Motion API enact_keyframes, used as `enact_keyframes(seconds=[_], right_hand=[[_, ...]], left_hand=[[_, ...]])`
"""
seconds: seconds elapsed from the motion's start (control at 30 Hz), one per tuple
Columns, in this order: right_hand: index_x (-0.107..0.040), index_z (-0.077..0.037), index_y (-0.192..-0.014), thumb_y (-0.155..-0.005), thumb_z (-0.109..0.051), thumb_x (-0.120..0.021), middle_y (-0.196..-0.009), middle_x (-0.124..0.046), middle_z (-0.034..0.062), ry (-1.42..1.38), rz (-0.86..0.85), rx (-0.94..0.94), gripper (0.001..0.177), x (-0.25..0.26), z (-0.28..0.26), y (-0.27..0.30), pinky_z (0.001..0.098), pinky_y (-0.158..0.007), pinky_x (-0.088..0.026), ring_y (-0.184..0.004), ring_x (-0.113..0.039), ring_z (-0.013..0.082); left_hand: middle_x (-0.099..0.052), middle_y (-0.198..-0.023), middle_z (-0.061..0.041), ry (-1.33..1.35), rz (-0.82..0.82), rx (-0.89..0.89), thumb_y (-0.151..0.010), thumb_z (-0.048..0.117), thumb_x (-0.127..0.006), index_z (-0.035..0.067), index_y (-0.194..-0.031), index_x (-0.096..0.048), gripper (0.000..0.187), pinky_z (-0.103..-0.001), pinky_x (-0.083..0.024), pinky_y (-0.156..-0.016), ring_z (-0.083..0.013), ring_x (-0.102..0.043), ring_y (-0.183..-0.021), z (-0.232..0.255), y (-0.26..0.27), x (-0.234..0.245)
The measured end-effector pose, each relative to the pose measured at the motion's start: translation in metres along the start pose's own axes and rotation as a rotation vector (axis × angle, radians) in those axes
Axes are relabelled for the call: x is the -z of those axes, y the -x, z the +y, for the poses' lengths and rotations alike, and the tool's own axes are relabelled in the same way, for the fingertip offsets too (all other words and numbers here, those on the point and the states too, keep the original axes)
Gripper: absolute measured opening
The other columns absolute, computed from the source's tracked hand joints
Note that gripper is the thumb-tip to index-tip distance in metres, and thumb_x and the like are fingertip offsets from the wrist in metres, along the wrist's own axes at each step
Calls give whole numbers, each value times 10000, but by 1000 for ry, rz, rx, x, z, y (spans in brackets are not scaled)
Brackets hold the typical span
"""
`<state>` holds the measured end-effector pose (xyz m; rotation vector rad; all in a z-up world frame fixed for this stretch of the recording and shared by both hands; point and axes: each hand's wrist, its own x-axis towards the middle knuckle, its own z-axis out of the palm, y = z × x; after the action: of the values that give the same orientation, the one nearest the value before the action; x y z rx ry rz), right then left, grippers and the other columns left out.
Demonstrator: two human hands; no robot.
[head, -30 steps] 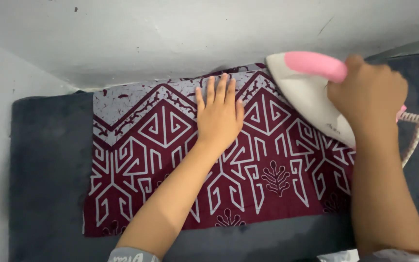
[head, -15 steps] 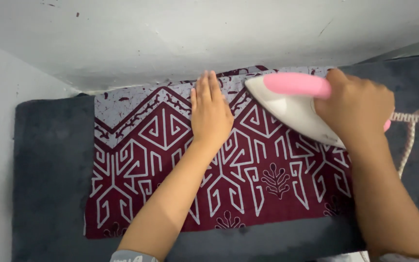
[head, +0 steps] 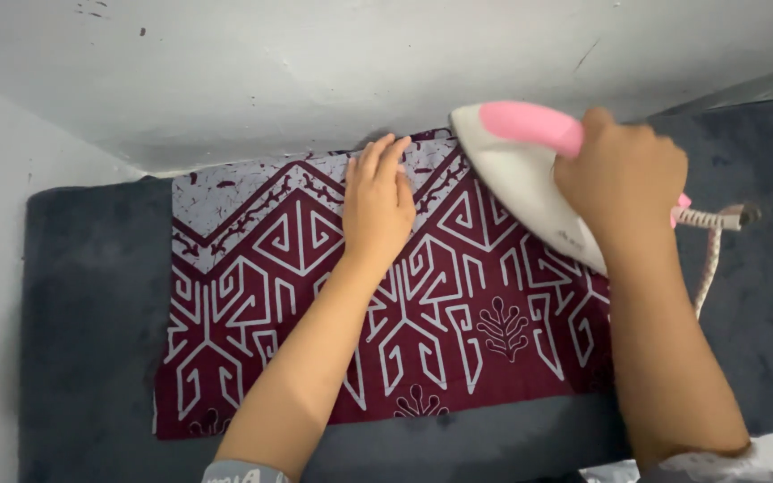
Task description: Ironing a patterned shirt and folding it on a mat
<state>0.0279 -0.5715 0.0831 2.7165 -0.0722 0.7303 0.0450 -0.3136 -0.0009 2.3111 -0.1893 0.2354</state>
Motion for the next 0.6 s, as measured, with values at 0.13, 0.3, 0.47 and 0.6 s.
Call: enact_keyframes(seconds=[0.13,0.3,0.47,0.6], right_hand=[[-685,-125,-856,-856,-233,-706,-651,-658,141,-132,-148,46,110,32,-10,24,456,-537,-539,-555,-666,346],[-662,-130,-812,-828,-227,-711,-607,-646,126,-219,-237,74,110,72,-21,52,462,-521,-535,-544,-667,339],[-624,-113,-784,-803,-232,-727,-613,-673,85,-321,-328,197,158,97,-18,80,430,-490,-531,-505,-673,300],[-620,-114,-776,-753,-207,-745,-591,-660,75,-355,-409,242,158,112,-11,106,414,-487,-537,-462,-661,267]], left_hand=[[-605,-1426,-108,-15,82,-87,-1024,103,-541,140,-1304,-658,306,-521,-274,-1256,-309,-560,-1362,-6,-1,-4],[-590,-1462,-87,0,28,-30,-1013,92,-529,148,-1268,-670,296,-519,-222,-1261,-284,-564,-1335,-8,-3,-6],[-600,-1441,-79,-15,24,-34,-985,47,-535,150,-1251,-682,321,-507,-216,-1263,-282,-552,-1369,-6,-3,-5],[-605,-1439,-86,-45,30,-59,-986,49,-536,154,-1255,-685,324,-511,-223,-1251,-316,-515,-1395,-10,-3,-8]])
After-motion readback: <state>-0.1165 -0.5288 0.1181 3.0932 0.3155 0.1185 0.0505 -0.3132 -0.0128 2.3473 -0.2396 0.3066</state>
